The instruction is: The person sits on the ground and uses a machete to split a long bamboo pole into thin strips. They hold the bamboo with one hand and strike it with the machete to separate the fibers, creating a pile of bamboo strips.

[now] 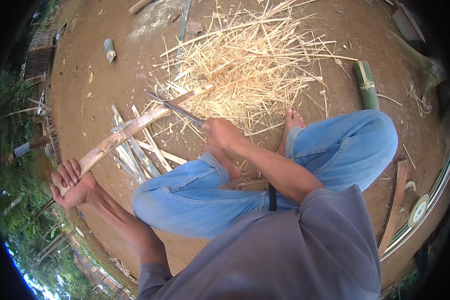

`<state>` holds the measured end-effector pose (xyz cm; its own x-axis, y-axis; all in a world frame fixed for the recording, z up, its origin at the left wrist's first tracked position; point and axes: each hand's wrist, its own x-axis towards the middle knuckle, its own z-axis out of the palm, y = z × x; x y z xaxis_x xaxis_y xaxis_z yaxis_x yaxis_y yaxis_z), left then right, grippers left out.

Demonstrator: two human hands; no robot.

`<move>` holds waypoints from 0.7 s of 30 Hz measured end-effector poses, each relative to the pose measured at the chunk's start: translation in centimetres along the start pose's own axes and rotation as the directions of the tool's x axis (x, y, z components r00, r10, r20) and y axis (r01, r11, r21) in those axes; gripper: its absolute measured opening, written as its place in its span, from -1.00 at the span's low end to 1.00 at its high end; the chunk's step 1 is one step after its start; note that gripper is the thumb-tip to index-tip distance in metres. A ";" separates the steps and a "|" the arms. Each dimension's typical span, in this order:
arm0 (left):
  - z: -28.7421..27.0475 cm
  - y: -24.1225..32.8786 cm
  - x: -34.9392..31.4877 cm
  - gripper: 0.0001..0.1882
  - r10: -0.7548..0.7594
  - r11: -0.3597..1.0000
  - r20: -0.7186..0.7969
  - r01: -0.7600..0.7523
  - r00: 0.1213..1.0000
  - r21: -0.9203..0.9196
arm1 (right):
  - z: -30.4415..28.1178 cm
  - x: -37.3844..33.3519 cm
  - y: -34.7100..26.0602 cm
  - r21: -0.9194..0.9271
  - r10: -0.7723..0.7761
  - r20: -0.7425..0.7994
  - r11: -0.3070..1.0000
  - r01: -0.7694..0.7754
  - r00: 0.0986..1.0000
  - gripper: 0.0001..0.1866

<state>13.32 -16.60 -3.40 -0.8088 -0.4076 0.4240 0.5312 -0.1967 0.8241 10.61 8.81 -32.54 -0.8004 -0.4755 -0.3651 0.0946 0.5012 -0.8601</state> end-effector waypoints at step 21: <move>0.8 -0.4 0.1 -0.63 -0.008 1.000 0.010 0.008 1.000 -0.013 | 1.9 1.4 7.2 -0.032 0.181 -0.090 0.982 -0.185 0.979 -0.71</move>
<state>12.81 -15.83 -3.35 -0.8153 -0.3974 0.4211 0.5280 -0.2116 0.8225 11.32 10.37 -39.87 -0.8202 -0.3096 -0.4811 0.2216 0.6033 -0.7661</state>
